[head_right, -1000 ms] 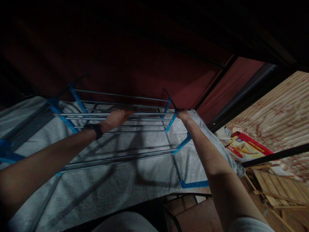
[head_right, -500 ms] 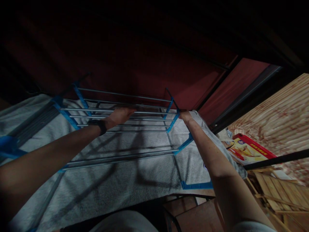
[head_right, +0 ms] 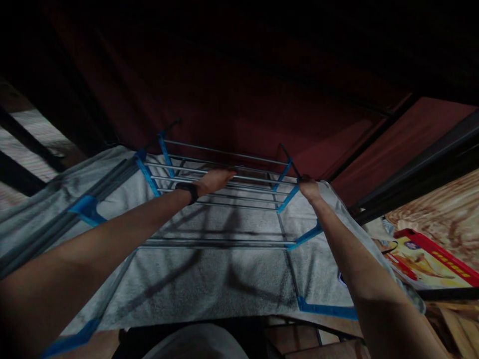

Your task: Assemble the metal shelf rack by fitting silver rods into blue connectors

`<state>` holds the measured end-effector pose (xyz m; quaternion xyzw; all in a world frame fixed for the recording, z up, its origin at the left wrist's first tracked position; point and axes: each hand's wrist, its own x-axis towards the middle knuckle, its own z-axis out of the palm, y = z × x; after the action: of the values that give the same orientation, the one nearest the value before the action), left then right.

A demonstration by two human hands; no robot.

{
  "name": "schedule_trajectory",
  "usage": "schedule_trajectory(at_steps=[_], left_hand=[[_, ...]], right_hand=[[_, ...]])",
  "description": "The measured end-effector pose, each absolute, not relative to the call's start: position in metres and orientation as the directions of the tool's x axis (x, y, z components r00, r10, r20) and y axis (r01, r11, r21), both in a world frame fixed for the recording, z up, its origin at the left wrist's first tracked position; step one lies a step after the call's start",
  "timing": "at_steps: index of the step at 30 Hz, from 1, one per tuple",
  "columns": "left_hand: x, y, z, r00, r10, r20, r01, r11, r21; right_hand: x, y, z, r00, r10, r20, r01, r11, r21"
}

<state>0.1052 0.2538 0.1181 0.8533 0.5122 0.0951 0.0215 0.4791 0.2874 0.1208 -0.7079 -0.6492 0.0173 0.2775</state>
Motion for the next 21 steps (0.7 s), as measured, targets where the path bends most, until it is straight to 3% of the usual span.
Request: schedule_trajectory(at_steps=[2,5,9,14,21], left_hand=[[0.104,0.254,0.119,0.475,0.868,0.145,0.858,-0.493,0.146],[0.103,0.253,0.12,0.488,0.86,0.15,0.846,-0.508,0.16],[0.103,0.253,0.12,0.48,0.868,0.13,0.848,-0.496,0.187],[0.103,0.252,0.122,0.479,0.867,0.138,0.845,-0.497,0.194],[0.096,0.242,0.129,0.473,0.864,0.174,0.86,-0.495,0.122]], right_hand=[[0.465,0.282,0.12,0.131,0.903,0.409,0.936,0.023,-0.35],[0.434,0.272,0.113,-0.106,0.865,0.491,0.943,0.245,-0.227],[0.388,0.264,0.1,-0.323,0.843,0.43,0.894,0.42,-0.153],[0.359,0.264,0.091,-0.427,0.832,0.353,0.862,0.493,-0.119],[0.356,0.269,0.095,-0.411,0.849,0.331,0.89,0.452,-0.053]])
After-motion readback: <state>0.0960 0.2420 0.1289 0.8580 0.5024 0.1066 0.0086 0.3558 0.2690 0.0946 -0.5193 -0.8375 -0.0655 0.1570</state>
